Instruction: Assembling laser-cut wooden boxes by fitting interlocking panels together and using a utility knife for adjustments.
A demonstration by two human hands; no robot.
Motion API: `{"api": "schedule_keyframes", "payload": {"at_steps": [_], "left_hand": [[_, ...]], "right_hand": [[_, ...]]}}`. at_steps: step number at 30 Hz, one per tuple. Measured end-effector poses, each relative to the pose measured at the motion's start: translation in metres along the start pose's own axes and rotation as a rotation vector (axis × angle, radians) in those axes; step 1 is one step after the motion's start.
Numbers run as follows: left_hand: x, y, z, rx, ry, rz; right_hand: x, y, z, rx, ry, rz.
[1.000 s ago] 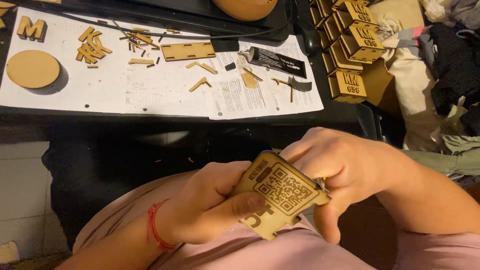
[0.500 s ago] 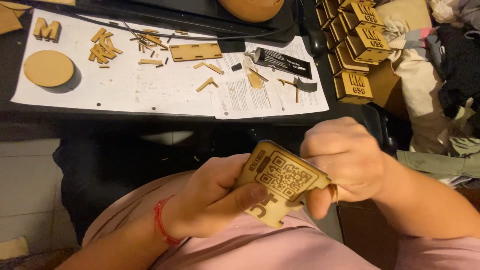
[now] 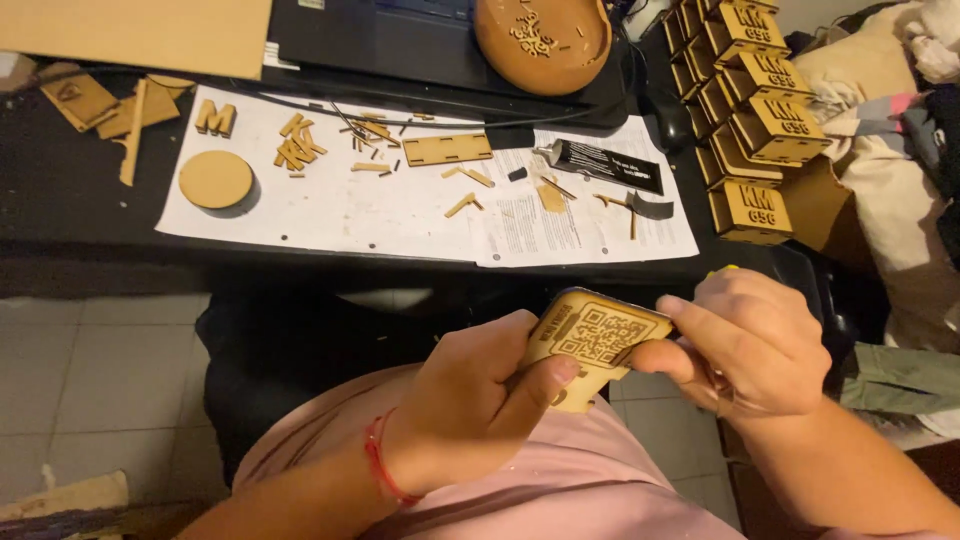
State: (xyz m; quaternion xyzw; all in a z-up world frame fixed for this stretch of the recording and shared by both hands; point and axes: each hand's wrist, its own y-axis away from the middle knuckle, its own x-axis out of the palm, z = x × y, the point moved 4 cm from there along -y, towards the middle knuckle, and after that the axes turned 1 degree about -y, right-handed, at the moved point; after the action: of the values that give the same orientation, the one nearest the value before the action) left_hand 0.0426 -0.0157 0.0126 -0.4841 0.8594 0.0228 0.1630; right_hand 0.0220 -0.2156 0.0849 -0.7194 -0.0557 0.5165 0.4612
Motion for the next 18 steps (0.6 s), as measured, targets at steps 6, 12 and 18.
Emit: {"api": "schedule_keyframes", "payload": {"at_steps": [6, 12, 18], "left_hand": [[-0.006, -0.002, -0.007, 0.068, -0.067, -0.016], [-0.01, -0.013, -0.022, 0.372, -0.175, -0.124], [-0.028, -0.02, -0.033, 0.391, 0.111, -0.211]], "right_hand": [[-0.001, 0.031, -0.014, 0.162, -0.207, -0.084], [0.014, 0.008, -0.012, 0.576, -0.435, 0.097], [0.03, 0.011, -0.012, 0.629, -0.758, 0.218]]}}
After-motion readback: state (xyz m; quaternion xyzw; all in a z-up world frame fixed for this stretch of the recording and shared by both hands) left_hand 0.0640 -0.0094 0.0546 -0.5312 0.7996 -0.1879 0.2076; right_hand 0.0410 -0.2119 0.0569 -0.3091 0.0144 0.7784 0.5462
